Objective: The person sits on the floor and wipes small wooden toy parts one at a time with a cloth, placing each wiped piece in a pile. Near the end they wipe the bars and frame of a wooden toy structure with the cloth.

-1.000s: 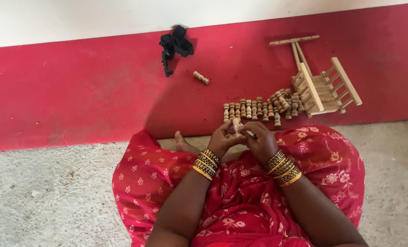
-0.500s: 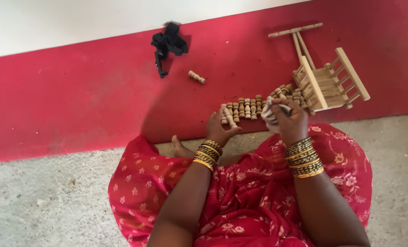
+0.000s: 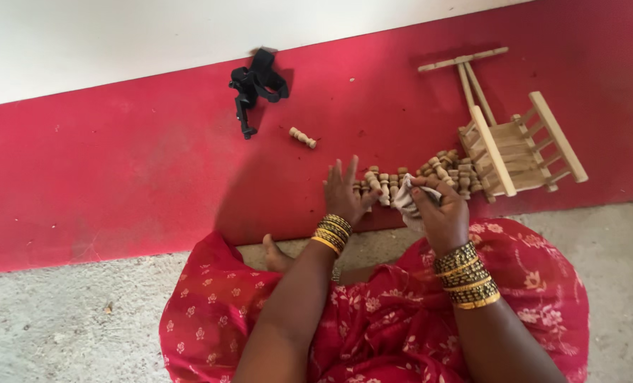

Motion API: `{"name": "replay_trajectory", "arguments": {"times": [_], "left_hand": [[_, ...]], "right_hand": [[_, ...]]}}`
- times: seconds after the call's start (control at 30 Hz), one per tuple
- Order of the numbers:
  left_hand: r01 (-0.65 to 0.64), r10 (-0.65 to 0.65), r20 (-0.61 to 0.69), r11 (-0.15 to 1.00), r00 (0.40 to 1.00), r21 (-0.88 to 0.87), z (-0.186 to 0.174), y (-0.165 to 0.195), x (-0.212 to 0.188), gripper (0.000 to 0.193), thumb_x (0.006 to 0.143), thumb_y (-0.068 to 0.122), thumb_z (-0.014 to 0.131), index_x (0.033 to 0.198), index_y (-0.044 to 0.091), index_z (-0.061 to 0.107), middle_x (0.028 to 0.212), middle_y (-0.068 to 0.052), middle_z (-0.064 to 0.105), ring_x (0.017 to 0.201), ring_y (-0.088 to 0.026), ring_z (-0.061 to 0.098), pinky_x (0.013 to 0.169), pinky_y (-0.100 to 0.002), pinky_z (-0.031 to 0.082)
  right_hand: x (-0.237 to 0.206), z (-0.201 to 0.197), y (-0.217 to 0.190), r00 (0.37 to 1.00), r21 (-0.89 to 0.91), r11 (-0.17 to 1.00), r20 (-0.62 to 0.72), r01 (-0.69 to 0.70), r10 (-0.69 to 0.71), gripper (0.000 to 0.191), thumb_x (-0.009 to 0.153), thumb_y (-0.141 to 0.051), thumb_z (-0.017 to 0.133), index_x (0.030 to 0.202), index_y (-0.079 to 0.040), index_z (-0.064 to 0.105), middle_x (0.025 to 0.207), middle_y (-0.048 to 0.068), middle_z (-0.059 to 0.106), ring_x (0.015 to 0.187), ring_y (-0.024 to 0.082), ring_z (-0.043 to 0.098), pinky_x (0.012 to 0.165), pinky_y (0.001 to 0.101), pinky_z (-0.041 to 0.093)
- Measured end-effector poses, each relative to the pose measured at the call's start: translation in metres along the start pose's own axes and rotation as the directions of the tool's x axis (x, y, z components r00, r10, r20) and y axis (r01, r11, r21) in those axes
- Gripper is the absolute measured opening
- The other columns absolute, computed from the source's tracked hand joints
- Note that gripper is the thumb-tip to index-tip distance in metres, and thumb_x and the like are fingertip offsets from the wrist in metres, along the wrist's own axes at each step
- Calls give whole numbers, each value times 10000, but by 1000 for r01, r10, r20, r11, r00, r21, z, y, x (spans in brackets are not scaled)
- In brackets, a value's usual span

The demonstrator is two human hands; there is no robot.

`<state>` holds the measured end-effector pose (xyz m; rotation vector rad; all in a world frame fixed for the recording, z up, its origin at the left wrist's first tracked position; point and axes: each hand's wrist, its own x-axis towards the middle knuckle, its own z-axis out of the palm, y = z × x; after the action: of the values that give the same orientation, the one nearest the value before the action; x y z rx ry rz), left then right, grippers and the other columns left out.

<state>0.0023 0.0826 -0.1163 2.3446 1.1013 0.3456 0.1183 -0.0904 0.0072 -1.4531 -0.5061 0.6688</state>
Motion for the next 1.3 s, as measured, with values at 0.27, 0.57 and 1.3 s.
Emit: {"name": "replay_trajectory", "arguments": {"times": [0.27,0.57,1.3], "left_hand": [[121,-109,-367,993,924,11,-15,-69,76,1194,814,668,744,1625,64,111,1656,-296,191,1529,-451,205,1219,-609,243],[231,-222,-75,962,972,147,-45,-112,127,1037,750,468,898,1557,155,328,1638,-203,281,1476,-429,280,1159,-556,280],[428,-111,474,-291,874,-856,-70,37,-128,566,736,360,856,1165,54,648,1081,-78,742,995,-201,731,1010,-395,578]], "right_hand": [[7,13,10,991,120,984,3,-132,133,202,997,-87,617,1157,23,673,1048,149,758,867,186,761,703,305,667],[13,18,37,970,44,970,55,-238,236,236,986,-118,635,1171,20,687,968,135,772,780,148,741,653,274,621],[-25,42,30,966,-157,983,252,91,-49,181,945,-141,711,1097,-51,750,971,130,778,674,146,737,492,262,643]]}}
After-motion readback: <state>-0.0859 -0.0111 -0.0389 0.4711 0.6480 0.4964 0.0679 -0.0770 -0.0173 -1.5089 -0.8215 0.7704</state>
